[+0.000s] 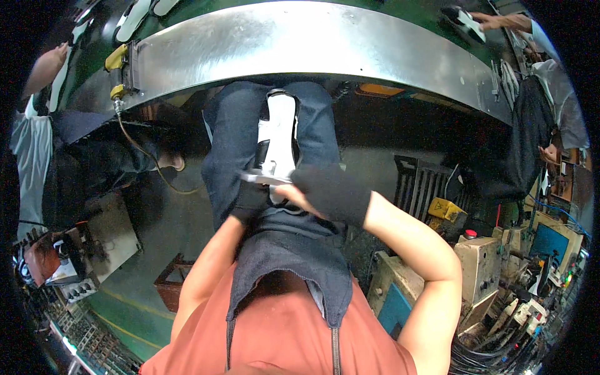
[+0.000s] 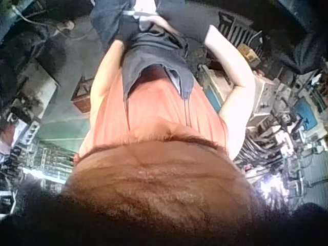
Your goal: The person uses pliers to trim excess material from the edges of white shoe parts. They repeatedly pick up parts from a conveyor belt, hold them against their lap, and snip the edges before placing them back on the belt.
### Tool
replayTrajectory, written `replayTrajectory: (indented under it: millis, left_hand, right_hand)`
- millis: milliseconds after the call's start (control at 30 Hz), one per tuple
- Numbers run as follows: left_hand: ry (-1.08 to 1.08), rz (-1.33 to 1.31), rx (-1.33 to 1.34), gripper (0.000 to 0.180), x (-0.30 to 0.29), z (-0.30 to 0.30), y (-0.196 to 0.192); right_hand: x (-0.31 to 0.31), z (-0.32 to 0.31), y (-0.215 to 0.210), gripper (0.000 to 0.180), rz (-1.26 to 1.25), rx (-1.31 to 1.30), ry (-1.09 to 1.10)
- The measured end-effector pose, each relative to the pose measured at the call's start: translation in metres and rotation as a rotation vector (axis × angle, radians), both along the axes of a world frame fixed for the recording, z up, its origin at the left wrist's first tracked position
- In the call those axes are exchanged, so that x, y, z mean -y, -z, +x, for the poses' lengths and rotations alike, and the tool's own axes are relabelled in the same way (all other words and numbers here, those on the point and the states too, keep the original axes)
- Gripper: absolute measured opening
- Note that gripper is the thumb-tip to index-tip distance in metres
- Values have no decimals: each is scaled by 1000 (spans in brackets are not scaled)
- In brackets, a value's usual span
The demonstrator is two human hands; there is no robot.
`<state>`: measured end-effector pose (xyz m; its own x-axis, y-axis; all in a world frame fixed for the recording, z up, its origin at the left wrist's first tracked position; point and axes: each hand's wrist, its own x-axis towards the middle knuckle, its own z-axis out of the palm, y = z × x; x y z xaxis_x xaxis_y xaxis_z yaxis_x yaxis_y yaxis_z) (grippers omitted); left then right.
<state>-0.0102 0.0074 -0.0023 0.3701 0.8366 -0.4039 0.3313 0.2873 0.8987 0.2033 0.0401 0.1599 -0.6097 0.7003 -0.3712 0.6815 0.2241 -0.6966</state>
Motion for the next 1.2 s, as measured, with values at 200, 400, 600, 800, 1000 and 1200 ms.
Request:
replayTrajectory:
  millis: [200, 400, 600, 800, 1000, 1200]
  left_hand:
    - [-329, -100, 481, 41, 17, 14, -3]
    - [14, 166, -151, 75, 17, 11, -25]
    - [119, 269, -62, 81, 11, -34, -65]
    - [-265, 327, 83, 57, -90, -48, -180]
    - [-116, 286, -55, 44, -15, 11, -39]
    - [-58, 220, 58, 66, 16, 15, -40]
  right_hand:
    - [13, 29, 47, 39, -115, 135, 135]
    - [23, -10, 38, 47, 148, -174, -92]
    - [45, 49, 27, 40, -82, 48, 72]
    - [54, 67, -15, 31, -258, -21, 347]
    - [47, 60, 18, 41, -437, -69, 424]
    - [-17, 15, 13, 42, -203, 248, -87]
